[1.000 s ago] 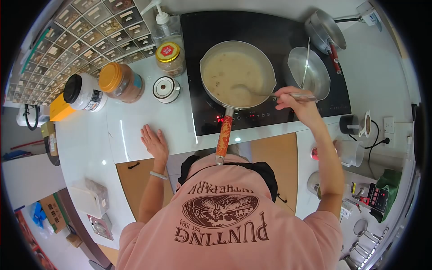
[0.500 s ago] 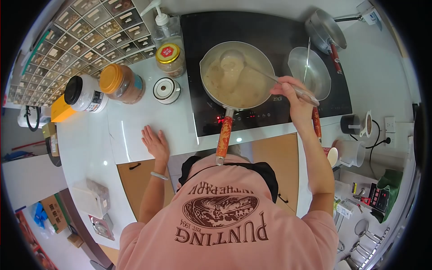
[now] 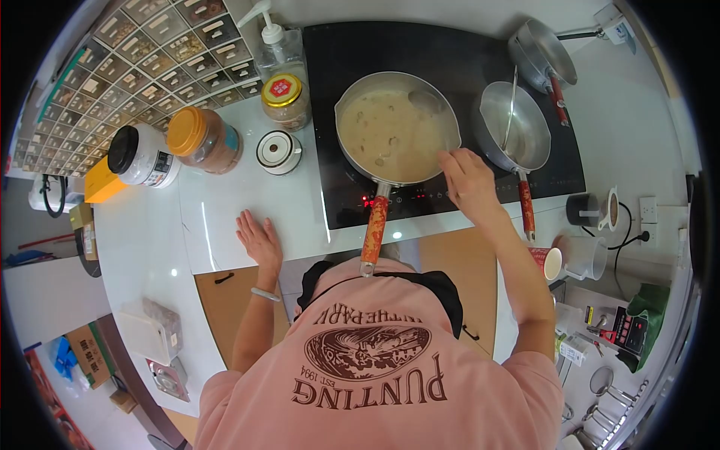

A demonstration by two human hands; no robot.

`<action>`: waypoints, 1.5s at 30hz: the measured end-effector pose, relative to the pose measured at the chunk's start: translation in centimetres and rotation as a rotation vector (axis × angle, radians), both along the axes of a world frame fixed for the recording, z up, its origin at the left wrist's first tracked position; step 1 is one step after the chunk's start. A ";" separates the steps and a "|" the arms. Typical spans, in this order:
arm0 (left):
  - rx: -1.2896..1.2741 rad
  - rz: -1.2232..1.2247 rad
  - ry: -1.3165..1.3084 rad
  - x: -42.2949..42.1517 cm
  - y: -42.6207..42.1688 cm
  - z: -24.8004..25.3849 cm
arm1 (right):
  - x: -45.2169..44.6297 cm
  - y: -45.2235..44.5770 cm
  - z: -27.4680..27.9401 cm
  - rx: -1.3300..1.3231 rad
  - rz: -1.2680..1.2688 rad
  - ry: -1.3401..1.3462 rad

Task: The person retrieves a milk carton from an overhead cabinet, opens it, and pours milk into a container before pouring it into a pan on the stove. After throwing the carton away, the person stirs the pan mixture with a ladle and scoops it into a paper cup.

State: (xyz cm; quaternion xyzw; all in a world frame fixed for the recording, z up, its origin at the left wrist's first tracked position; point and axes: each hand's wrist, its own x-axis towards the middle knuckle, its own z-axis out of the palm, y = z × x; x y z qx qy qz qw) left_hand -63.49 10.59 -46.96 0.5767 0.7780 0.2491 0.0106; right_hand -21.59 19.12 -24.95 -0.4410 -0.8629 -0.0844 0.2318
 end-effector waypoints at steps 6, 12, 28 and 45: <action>0.006 0.000 0.007 -0.1 -0.1 -0.1 | -2.9 1.9 -2.0 0.044 -0.001 0.152; 0.011 -0.002 0.004 0.0 0.0 0.1 | -5.4 2.6 -3.6 -0.472 -0.113 1.066; 0.013 -0.012 -0.004 0.0 -0.1 0.2 | -1.2 -1.1 4.4 -0.650 -0.245 1.219; 0.008 -0.007 -0.023 -0.1 -0.1 0.0 | 0.5 2.1 0.8 -0.032 0.129 -0.147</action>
